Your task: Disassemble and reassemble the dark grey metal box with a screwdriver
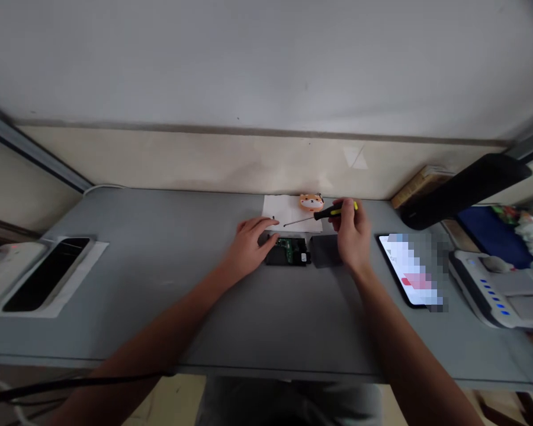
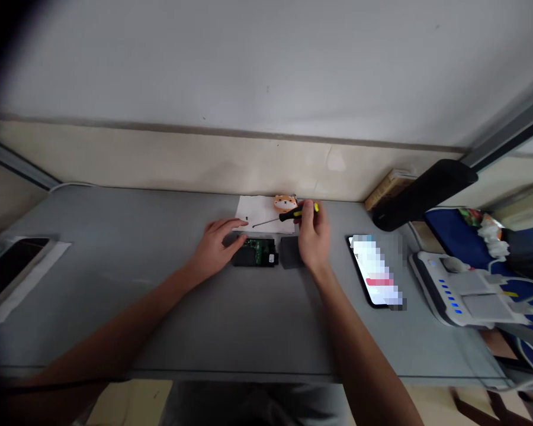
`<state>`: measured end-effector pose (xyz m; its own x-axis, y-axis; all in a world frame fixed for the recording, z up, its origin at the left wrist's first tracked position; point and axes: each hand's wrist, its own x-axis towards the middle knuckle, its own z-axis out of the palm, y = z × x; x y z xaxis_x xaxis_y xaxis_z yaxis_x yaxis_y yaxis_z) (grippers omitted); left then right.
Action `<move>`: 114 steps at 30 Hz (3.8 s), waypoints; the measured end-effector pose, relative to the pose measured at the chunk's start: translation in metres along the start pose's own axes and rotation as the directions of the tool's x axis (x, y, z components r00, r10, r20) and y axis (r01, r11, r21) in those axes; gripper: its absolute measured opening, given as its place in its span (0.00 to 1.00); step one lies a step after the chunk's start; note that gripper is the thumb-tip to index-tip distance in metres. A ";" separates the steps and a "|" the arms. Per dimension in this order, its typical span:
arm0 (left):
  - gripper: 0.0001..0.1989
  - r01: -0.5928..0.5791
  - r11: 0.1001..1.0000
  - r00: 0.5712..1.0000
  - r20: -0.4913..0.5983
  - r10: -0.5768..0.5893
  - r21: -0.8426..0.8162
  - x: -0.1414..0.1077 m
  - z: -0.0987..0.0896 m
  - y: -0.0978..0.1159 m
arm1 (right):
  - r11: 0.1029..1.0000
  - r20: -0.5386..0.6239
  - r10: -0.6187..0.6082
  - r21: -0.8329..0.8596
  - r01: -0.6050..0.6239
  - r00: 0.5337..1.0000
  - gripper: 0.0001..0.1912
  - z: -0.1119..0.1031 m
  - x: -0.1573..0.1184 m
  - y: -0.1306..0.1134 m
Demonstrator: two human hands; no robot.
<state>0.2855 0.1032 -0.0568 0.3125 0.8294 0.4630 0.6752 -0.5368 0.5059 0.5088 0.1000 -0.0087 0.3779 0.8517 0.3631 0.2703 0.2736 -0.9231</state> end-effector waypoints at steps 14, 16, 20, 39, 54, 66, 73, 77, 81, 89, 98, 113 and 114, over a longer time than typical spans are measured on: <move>0.09 -0.124 0.991 0.991 -0.061 0.121 -0.047 0.001 -0.001 0.001 | 0.964 0.055 0.227 0.126 -0.232 0.972 0.28 0.003 -0.001 -0.002; 0.10 -0.137 0.990 0.988 -0.081 0.134 -0.034 0.000 -0.001 0.001 | 0.966 0.044 0.222 0.123 -0.226 0.974 0.28 0.002 0.000 -0.004; 0.10 -0.192 0.981 0.974 -0.122 0.190 -0.008 -0.001 0.000 0.002 | 0.970 0.024 0.210 0.119 -0.212 0.977 0.28 0.002 -0.001 -0.005; 0.09 -0.144 0.988 0.988 -0.060 0.141 -0.056 0.000 -0.001 0.004 | 0.986 -0.008 0.126 0.112 -0.124 0.992 0.29 0.003 -0.001 -0.004; 0.10 -0.163 0.985 0.981 -0.117 0.155 -0.058 0.004 -0.009 0.000 | 0.991 0.066 0.103 0.084 -0.108 0.992 0.27 0.004 -0.002 -0.005; 0.10 -0.092 0.996 0.996 0.012 0.092 0.017 0.006 -0.012 -0.009 | 0.997 0.171 -0.030 -0.064 0.041 0.985 0.22 0.005 -0.013 -0.004; 0.15 -0.110 0.994 0.973 0.207 0.103 0.021 0.007 -0.013 -0.010 | 0.996 0.186 -0.043 -0.072 0.058 0.982 0.22 0.005 -0.013 -0.004; 0.16 -0.112 0.994 0.966 0.234 0.109 -0.002 0.007 -0.013 -0.011 | 0.995 0.207 -0.046 -0.075 0.063 0.977 0.22 0.006 -0.014 -0.003; 0.17 -0.120 0.992 0.966 0.227 0.123 -0.028 0.007 -0.013 -0.011 | 0.992 0.224 -0.060 -0.093 0.083 0.973 0.21 0.006 -0.016 -0.003; 0.17 -0.130 0.990 0.964 0.229 0.138 -0.053 0.009 -0.014 -0.011 | 0.992 0.201 -0.057 -0.096 0.078 0.978 0.22 0.008 -0.016 -0.004; 0.17 -0.146 0.989 0.962 0.230 0.148 -0.026 0.009 -0.013 -0.010 | 0.986 0.212 -0.091 -0.115 0.118 0.973 0.22 0.008 -0.018 -0.005; 0.18 -0.142 0.989 0.956 0.266 0.124 0.049 0.009 -0.014 -0.007 | 0.967 0.184 -0.170 -0.160 0.200 0.968 0.23 0.010 -0.019 -0.003; 0.18 -0.142 0.989 0.956 0.266 0.123 0.052 0.009 -0.014 -0.007 | 0.965 0.182 -0.174 -0.164 0.205 0.968 0.22 0.010 -0.019 -0.002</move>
<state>0.2741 0.1120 -0.0460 0.5597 0.7681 0.3109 0.6581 -0.6401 0.3965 0.4924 0.0873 -0.0146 0.1575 0.8579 0.4891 0.4834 0.3649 -0.7957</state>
